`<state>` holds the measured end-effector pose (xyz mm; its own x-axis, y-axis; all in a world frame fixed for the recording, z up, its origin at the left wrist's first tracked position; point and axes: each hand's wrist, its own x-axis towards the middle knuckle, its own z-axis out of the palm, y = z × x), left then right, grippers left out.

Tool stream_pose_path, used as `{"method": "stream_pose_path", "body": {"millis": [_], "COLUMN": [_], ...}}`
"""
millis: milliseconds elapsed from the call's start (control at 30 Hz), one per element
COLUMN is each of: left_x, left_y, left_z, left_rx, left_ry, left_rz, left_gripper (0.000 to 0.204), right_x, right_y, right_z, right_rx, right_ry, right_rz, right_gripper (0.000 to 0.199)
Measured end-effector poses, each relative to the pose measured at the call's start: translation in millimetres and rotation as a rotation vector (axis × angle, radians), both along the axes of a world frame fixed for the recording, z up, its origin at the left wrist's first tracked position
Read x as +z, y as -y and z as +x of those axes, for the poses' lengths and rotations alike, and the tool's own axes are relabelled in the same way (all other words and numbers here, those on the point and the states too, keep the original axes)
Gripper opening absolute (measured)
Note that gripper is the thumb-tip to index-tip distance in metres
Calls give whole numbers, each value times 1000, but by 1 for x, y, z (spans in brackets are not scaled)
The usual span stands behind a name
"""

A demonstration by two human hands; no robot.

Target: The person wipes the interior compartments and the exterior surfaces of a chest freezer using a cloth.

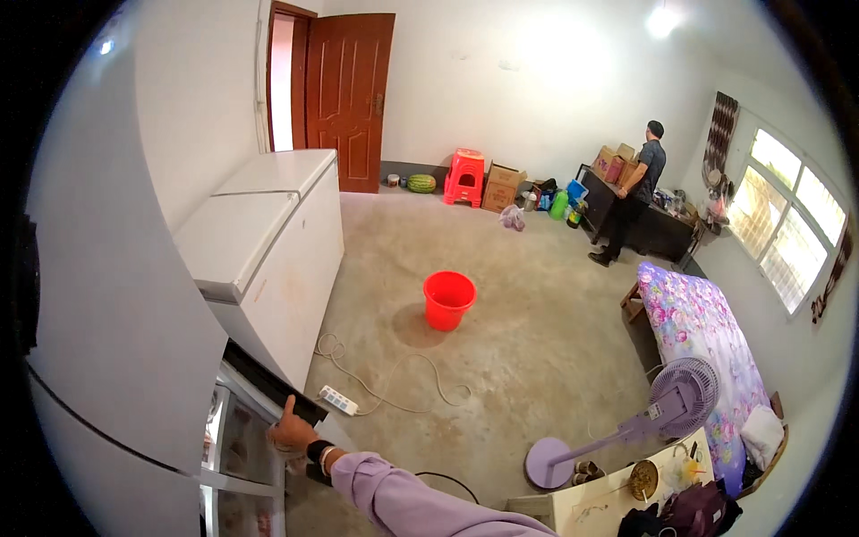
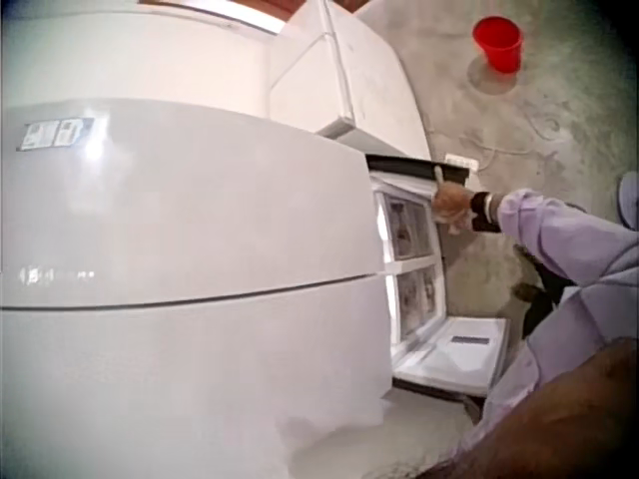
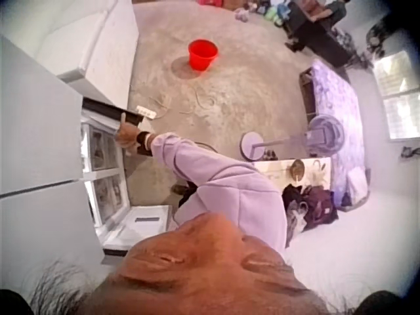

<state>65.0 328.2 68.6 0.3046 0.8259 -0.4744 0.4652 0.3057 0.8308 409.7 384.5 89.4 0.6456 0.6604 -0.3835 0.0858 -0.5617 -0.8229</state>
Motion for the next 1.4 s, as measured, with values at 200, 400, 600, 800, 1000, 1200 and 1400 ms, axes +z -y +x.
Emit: {"method": "stream_pose_path", "body": {"millis": [200, 400, 600, 800, 1000, 1200, 1400], "left_x": [1, -11, 20, -18, -31, -96, -74], "left_y": [12, 10, -6, -49, -97, -159, -190], "left_z": [-8, -55, -19, -6, 56, -8, 20], "left_rx": [0, 123, 330, 443, 456, 624, 508], "left_ry": [82, 158, 275, 918, 1280, 1299, 1378], "left_rz": [-136, -230, -673, -998, -1285, -1435, -1787], "left_gripper": [85, 95, 103, 98, 46, 38, 29], "right_x": [13, -40, -46, -17, -55, -30, 33], "right_y": [-29, 16, 87, 49, 16, -9, -6], "right_z": [-61, -69, 10, -28, -22, -85, -90], "right_rx": [-152, 456, 946, 532, 808, 767, 489], "right_ry": [-285, -65, 213, -791, -227, -426, -174], "right_rz": [194, 833, 730, 230, 671, 844, 741], "right_gripper": [111, 55, 54, 49, 51, 46, 36]}}
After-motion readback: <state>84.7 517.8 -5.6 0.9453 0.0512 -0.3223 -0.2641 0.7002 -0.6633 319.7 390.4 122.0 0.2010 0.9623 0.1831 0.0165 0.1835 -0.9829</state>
